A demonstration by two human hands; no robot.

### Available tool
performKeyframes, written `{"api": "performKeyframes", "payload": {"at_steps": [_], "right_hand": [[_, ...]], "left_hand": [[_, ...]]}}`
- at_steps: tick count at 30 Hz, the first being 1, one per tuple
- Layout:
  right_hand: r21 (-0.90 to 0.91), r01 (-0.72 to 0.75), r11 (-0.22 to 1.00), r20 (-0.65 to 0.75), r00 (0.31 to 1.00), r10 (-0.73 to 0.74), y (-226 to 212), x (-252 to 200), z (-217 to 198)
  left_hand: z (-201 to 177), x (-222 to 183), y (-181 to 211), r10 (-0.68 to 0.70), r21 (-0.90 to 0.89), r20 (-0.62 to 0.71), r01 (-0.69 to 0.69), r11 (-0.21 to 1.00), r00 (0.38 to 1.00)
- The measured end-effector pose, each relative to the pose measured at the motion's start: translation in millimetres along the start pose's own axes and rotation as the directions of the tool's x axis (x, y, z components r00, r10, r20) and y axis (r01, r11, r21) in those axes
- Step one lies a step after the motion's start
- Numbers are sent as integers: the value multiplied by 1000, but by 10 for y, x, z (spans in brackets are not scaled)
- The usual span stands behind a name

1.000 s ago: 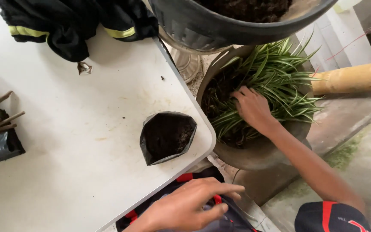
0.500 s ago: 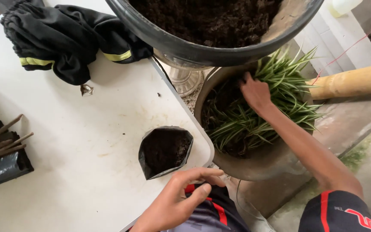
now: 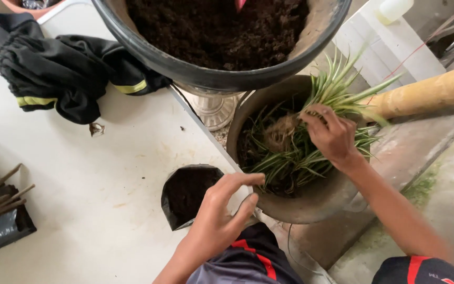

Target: Planting spider plant seedlings into small black nursery bags using soil and a trowel.

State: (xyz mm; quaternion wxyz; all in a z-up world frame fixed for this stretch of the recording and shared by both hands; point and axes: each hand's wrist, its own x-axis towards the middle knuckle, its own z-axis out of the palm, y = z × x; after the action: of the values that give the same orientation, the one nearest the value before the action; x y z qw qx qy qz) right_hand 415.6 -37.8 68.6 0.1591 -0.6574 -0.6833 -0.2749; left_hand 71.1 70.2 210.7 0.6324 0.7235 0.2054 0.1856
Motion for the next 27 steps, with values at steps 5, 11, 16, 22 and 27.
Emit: {"api": "performKeyframes", "payload": {"at_steps": [5,11,16,22,27], "right_hand": [[131,-38,991,-13,999,40,-278,-225,-20],[198,-37,979,-117,991,62,-471,-315,-128],[286,-48,957,-216,970,113,-504,-768,168],[394,-375,839,-326,797,509,-755,-472,56],[792,-541,284,144,617,774,-877,-475,6]], "left_hand": [[276,440,-272,143,230,-40,-130,964,989],[736,1003,-536,-46,503,131,-27,864,990],[696,1165,-111,-150,266,334,59,962,931],[722,1277,-284,-291,264,412,192,945,863],[786,1238,-288,-275,351,291,165,922,916]]}}
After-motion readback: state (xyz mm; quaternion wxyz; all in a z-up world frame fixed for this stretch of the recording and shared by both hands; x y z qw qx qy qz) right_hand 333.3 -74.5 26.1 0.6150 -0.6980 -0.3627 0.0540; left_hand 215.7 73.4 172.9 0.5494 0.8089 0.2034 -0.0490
